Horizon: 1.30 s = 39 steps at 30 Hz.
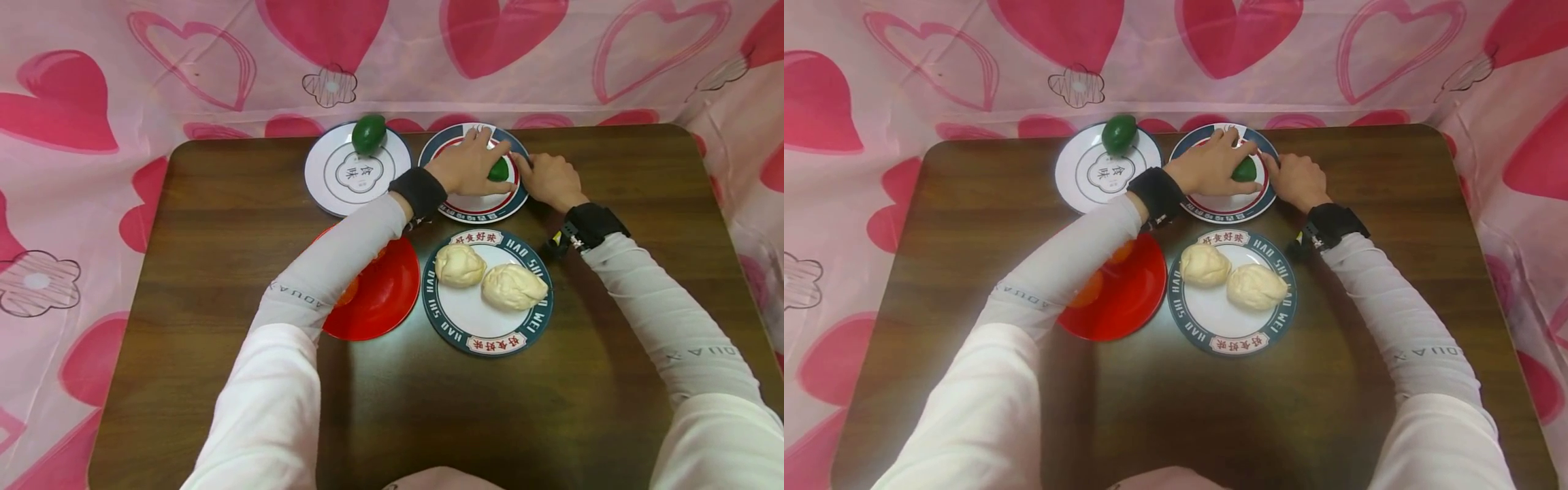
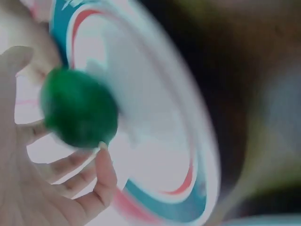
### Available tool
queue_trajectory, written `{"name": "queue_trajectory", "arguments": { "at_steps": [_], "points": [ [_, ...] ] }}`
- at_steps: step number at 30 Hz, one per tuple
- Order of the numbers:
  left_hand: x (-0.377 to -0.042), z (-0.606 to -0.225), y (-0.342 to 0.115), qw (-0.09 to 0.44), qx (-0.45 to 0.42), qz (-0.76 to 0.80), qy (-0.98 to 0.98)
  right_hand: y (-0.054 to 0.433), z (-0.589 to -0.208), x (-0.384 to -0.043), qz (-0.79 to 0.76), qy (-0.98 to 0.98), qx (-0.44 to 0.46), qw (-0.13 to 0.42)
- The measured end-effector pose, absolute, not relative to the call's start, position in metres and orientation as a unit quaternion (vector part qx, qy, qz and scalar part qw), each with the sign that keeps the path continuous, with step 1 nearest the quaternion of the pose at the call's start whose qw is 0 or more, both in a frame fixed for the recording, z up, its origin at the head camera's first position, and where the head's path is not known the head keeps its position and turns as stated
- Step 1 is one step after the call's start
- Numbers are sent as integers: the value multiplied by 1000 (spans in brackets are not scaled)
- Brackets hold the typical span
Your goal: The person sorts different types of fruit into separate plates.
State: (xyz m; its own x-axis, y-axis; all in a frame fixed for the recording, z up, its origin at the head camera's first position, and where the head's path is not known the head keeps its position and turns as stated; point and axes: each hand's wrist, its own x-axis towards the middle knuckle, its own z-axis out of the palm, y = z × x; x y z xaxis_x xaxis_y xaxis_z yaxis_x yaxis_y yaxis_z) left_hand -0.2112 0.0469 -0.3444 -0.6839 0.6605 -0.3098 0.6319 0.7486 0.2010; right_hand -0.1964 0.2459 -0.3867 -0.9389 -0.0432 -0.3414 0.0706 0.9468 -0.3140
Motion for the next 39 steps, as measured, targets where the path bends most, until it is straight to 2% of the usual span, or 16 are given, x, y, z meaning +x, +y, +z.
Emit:
{"name": "queue_trajectory", "arguments": {
  "at_steps": [5, 10, 14, 19, 27, 39],
  "points": [
    [-222, -316, 21, 154, 328, 49, 931, 246, -386, -197, -163, 970, 3, 178],
    [-238, -294, -24, 143, 271, 77, 949, 247, -386, -196, -168, 970, 6, 175],
    [-249, -297, -66, 131, 228, 77, 962, 251, -387, -195, -170, 970, 9, 174],
    [-257, -319, -100, 159, 191, 69, 966, 255, -388, -193, -171, 970, 9, 173],
    [-259, -343, -105, 164, 177, 74, 968, 257, -388, -190, -173, 969, 10, 173],
    [-256, -366, -111, 91, 199, 132, 967, 254, -387, -191, -171, 971, 9, 167]
  ]
}}
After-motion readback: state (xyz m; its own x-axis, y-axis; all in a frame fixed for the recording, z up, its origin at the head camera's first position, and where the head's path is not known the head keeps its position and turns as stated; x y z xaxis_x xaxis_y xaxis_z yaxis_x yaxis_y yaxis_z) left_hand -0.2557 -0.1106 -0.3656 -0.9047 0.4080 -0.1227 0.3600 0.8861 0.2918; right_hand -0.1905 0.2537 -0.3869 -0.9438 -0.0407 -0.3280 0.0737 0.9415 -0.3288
